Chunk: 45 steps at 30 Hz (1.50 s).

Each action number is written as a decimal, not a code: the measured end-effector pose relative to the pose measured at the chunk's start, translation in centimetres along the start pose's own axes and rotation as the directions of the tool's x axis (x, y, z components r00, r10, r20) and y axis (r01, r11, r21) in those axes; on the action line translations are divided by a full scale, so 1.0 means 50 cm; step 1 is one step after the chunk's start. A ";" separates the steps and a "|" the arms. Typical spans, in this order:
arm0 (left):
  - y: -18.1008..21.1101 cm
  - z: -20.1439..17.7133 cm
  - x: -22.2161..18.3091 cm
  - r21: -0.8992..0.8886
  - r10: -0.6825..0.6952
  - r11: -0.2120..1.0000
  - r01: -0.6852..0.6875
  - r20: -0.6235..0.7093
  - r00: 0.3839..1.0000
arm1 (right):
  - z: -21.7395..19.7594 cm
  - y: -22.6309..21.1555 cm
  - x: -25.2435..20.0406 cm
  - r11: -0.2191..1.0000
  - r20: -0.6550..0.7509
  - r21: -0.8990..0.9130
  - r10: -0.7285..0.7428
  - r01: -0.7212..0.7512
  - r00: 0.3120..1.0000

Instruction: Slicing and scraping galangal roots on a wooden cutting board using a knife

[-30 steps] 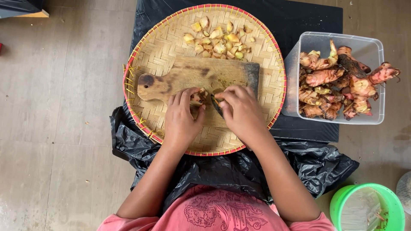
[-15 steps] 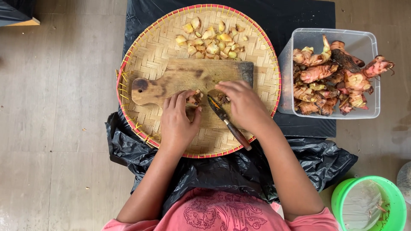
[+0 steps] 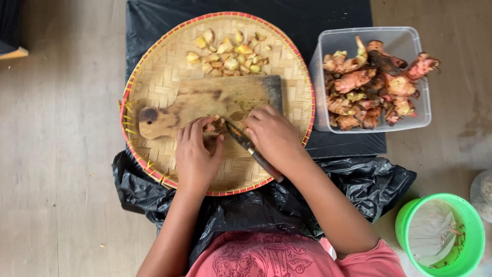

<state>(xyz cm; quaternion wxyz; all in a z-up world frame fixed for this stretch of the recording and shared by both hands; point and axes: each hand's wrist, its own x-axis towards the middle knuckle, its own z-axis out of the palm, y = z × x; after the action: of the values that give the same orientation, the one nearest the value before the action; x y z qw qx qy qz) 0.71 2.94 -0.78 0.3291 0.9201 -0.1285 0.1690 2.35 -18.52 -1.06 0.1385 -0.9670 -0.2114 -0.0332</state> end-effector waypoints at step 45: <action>0.019 -0.006 0.003 0.010 0.004 1.000 -0.004 0.009 1.000 | -0.074 0.082 -0.268 0.898 -0.387 0.219 0.439 -0.381 0.811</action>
<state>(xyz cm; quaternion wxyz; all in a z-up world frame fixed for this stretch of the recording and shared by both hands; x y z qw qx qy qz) 0.42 2.40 0.03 0.3236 0.9223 -0.1311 0.1660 -8.13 -28.50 -0.22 0.2484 -0.9473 0.0363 -0.1992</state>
